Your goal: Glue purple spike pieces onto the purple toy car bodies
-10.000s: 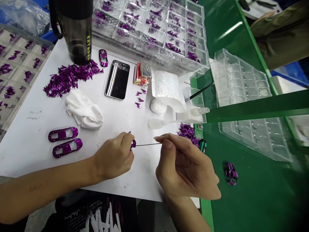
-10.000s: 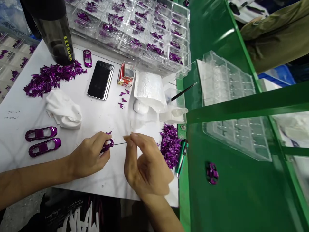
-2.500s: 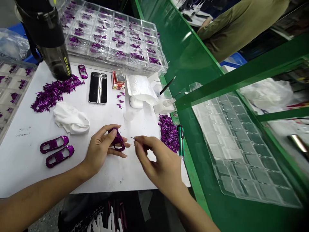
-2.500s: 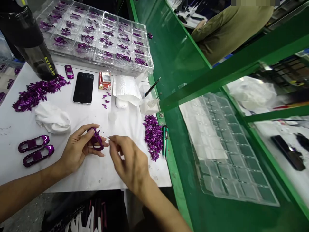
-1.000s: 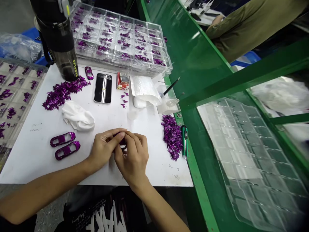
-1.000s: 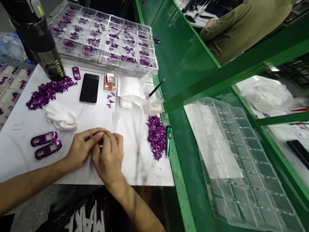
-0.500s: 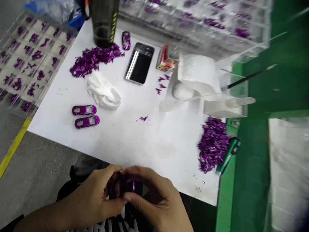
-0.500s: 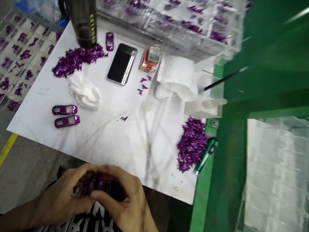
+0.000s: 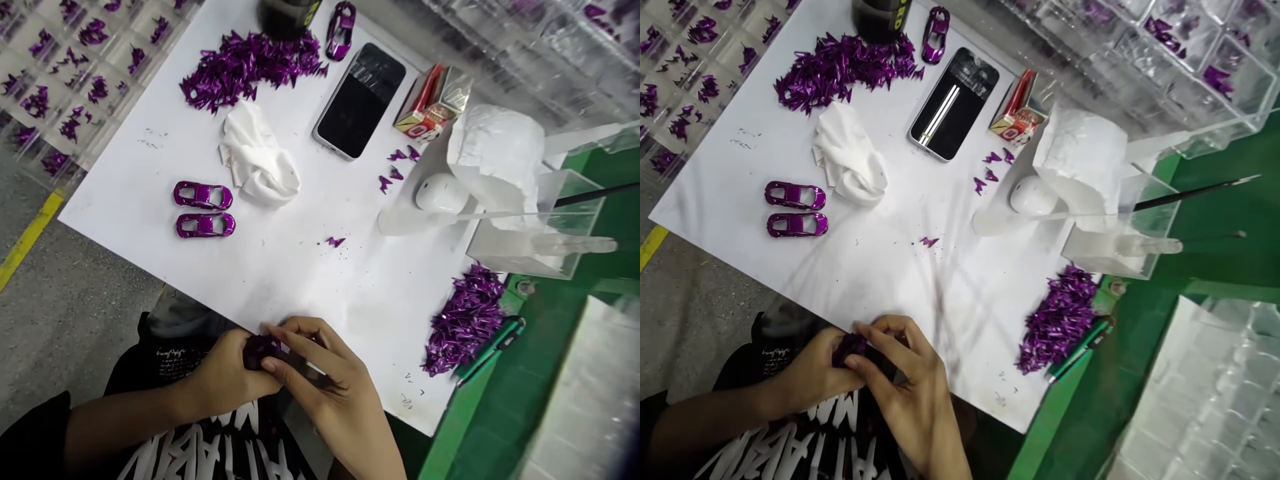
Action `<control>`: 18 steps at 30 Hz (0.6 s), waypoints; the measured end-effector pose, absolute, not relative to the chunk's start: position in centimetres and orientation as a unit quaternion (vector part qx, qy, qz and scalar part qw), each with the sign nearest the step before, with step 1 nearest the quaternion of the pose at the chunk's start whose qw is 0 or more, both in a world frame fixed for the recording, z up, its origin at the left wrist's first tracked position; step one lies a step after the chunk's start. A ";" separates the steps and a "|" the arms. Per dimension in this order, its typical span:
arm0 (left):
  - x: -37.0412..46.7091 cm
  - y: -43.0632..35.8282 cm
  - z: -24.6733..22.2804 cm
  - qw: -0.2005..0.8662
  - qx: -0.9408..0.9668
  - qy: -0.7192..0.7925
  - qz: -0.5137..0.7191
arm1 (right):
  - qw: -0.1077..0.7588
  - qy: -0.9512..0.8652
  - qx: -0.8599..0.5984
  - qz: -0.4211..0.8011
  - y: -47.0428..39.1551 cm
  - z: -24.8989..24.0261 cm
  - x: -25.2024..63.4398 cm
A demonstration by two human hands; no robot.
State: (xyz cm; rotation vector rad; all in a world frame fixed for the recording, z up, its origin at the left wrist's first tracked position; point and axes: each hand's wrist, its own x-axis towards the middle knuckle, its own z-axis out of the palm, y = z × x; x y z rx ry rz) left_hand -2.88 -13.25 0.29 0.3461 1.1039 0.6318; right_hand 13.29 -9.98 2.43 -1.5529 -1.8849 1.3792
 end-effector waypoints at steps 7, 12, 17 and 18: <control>-1.6 -13.3 0.6 0.795 0.039 0.512 0.322 | 0.049 -0.657 -0.543 0.521 -7.8 3.8 13.0; -1.6 -13.1 0.9 0.826 -0.089 0.484 0.273 | -0.073 -0.583 -0.562 0.582 -6.1 4.6 12.2; -1.0 -13.2 0.6 0.811 -0.125 0.504 0.271 | -0.121 -0.555 -0.571 0.593 -5.0 4.5 11.6; -0.9 -13.2 0.6 0.809 -0.140 0.500 0.275 | -0.129 -0.549 -0.575 0.594 -4.9 4.5 11.4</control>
